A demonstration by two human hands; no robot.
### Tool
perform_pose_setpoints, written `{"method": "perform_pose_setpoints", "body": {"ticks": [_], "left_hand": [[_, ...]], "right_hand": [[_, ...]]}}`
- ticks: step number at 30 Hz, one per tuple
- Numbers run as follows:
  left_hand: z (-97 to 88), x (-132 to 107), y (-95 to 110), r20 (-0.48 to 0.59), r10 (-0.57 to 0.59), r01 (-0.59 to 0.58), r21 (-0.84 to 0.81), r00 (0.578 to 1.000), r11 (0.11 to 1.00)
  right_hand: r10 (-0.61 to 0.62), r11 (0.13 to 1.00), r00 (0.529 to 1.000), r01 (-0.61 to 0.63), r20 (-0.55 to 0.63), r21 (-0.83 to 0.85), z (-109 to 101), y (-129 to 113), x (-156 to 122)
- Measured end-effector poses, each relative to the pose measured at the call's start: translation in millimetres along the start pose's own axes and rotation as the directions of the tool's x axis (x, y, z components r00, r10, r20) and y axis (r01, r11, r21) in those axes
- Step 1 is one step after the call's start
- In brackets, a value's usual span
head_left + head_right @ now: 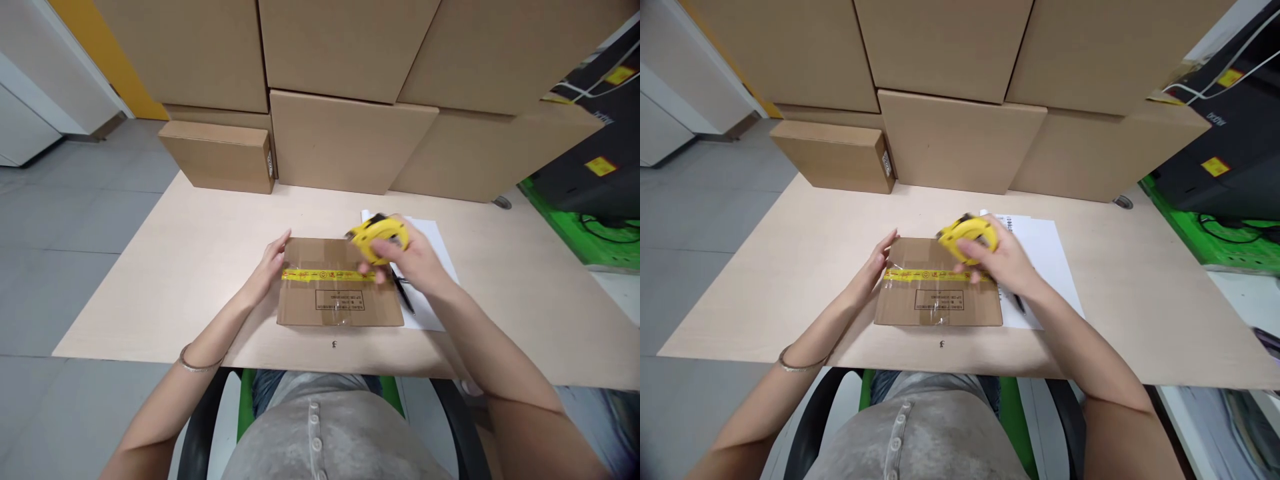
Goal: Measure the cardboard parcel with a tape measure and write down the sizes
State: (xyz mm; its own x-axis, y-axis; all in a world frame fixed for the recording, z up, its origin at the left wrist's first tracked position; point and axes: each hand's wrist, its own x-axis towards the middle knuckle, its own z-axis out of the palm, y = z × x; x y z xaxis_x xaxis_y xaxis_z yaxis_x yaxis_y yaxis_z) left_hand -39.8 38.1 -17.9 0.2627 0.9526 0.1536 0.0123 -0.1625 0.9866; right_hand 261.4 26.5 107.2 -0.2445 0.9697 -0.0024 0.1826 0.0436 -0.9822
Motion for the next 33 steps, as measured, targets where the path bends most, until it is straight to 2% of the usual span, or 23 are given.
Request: {"method": "perform_pose_setpoints", "body": {"ticks": [2,4,7,10,13,16,18,20,23,26,28,30,31,33], "left_hand": [[7.7,-2.5,-0.7,-0.122,-0.126,0.112,-0.116,0.985,0.987],[13.0,-4.1,0.1,-0.096,-0.159,0.138,-0.194,0.983,0.971],[15.8,-5.9,7.1,0.023,-0.132,0.134,-0.192,0.991,0.972],[16.3,-8.7,21.4,0.036,-0.166,0.169,-0.149,0.985,0.974],[20.4,-11.0,40.2,-0.069,-0.136,0.126,-0.135,0.988,0.983],[29.5,-9.2,54.0,-0.195,-0.012,-0.009,-0.104,0.981,0.995],[36.1,-6.9,54.5,-0.244,0.067,-0.091,-0.091,0.968,0.992],[40.5,-6.6,47.7,-0.253,0.100,-0.128,-0.096,0.962,0.987],[39.7,-14.1,32.0,-0.213,0.150,-0.173,-0.091,0.965,0.981],[31.3,-28.0,21.9,-0.137,0.232,-0.239,-0.038,0.963,0.970],[24.6,-34.1,20.9,-0.088,0.250,-0.250,0.015,0.964,0.968],[20.1,-33.3,24.1,-0.080,0.266,-0.261,0.071,0.961,0.963],[19.5,-30.0,27.0,-0.091,0.278,-0.271,0.084,0.956,0.959],[22.3,-19.0,34.7,-0.132,0.295,-0.291,0.055,0.946,0.955]], "right_hand": [[0.113,0.993,0.978,-0.104,-0.176,0.060,-26.0,4.7,-4.9],[0.215,0.976,0.944,-0.200,-0.249,0.085,-45.6,13.8,-7.8],[0.386,0.919,0.901,-0.358,-0.195,0.166,-56.6,29.6,-13.2],[0.435,0.889,0.885,-0.394,-0.163,0.234,-53.3,32.8,-27.6],[0.358,0.919,0.922,-0.319,-0.148,0.233,-49.5,18.0,-51.1],[0.264,0.950,0.948,-0.223,-0.177,0.219,-47.4,1.4,-75.1],[0.242,0.958,0.948,-0.199,-0.207,0.209,-45.9,-0.9,-88.5],[0.253,0.957,0.946,-0.214,-0.204,0.195,-45.1,5.2,-99.9],[0.275,0.953,0.944,-0.243,-0.181,0.179,-48.6,21.5,-113.2],[0.223,0.968,0.943,-0.185,-0.247,0.168,-57.1,30.1,-118.7],[0.129,0.989,0.930,-0.097,-0.344,0.109,-60.8,25.8,-114.7],[-0.015,0.999,0.917,-0.003,-0.398,-0.046,-58.2,13.3,-102.2],[-0.104,0.988,0.917,0.050,-0.386,-0.147,-53.7,4.7,-92.7],[-0.285,0.923,0.925,0.195,-0.251,-0.332,-38.1,-14.8,-68.4]]}}
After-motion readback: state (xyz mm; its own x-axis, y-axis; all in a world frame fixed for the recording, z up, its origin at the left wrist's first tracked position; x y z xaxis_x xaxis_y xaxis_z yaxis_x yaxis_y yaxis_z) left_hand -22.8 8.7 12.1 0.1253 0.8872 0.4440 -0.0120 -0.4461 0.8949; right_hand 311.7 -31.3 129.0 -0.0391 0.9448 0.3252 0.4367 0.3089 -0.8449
